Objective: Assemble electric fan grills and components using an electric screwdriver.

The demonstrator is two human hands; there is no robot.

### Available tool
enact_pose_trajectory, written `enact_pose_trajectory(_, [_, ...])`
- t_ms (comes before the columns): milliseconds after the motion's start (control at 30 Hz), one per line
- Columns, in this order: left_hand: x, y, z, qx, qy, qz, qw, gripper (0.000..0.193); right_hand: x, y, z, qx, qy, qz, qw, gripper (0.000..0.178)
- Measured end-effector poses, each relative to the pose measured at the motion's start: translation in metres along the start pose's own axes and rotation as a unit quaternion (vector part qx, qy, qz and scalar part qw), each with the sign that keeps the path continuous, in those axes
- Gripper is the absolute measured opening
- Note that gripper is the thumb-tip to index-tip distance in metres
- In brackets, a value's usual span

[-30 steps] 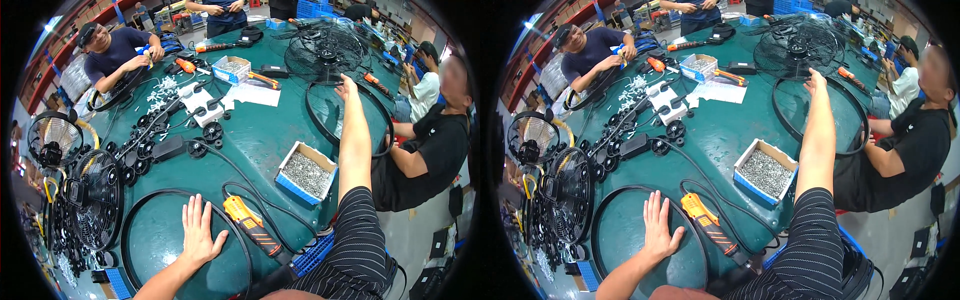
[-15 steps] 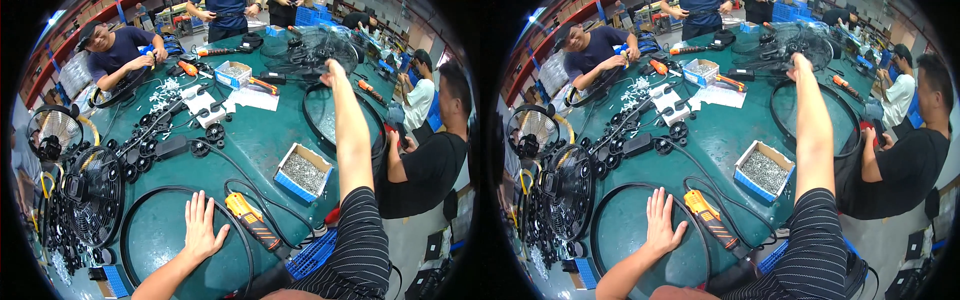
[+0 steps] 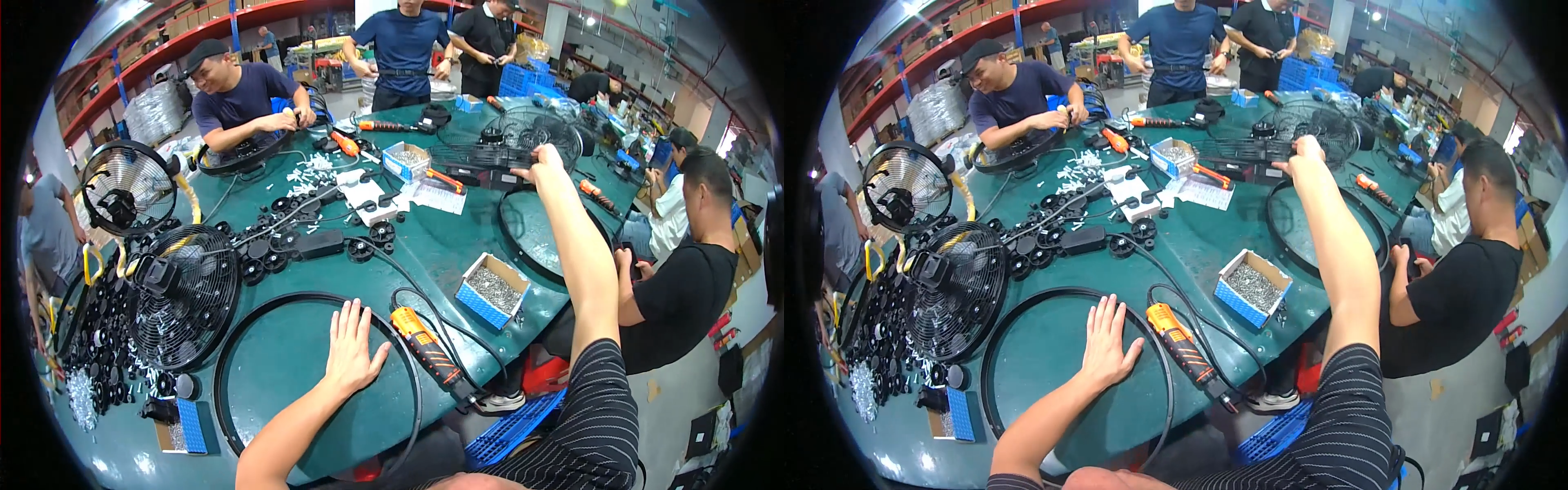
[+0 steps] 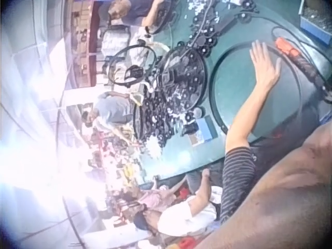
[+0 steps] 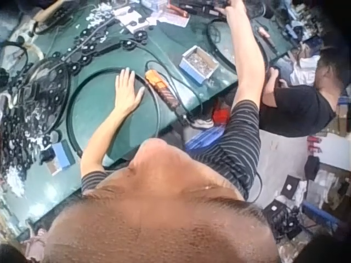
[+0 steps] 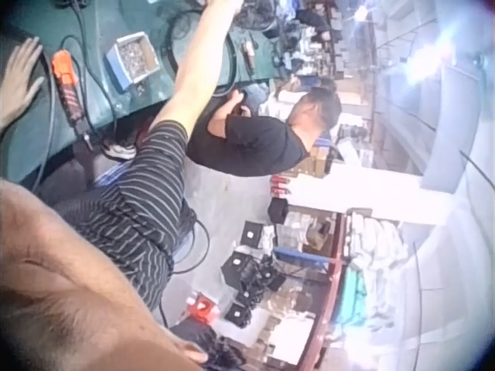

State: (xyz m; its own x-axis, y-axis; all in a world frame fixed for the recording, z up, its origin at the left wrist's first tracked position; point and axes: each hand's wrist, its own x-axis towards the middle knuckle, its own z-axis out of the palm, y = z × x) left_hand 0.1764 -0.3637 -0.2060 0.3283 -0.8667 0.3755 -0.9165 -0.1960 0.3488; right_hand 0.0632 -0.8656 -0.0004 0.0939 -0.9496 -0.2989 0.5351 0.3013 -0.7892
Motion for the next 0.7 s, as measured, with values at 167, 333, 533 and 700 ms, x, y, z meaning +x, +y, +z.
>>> enact_pose_trajectory(167, [-0.013, -0.005, -0.005, 0.023, 0.050, -0.005, 0.998, 0.073, -0.083, 0.004, -0.044, -0.008, -0.123, 0.055, 0.991, 0.022])
enact_pose_trajectory(333, [-0.013, -0.005, -0.007, 0.039, 0.123, -0.017, 0.991, 0.066, -0.195, -0.022, -0.088, 0.038, -0.160, 0.115, 0.980, 0.033])
enact_pose_trajectory(533, [0.005, 0.003, -0.035, -0.205, 0.163, -0.163, 0.951, 0.055, -0.222, -0.002, -0.119, 0.053, -0.200, 0.179, 0.962, 0.046])
enact_pose_trajectory(700, [-0.005, 0.006, -0.049, -0.286, 0.107, -0.180, 0.935, 0.051, -0.206, 0.038, -0.101, 0.131, -0.242, 0.194, 0.942, 0.039])
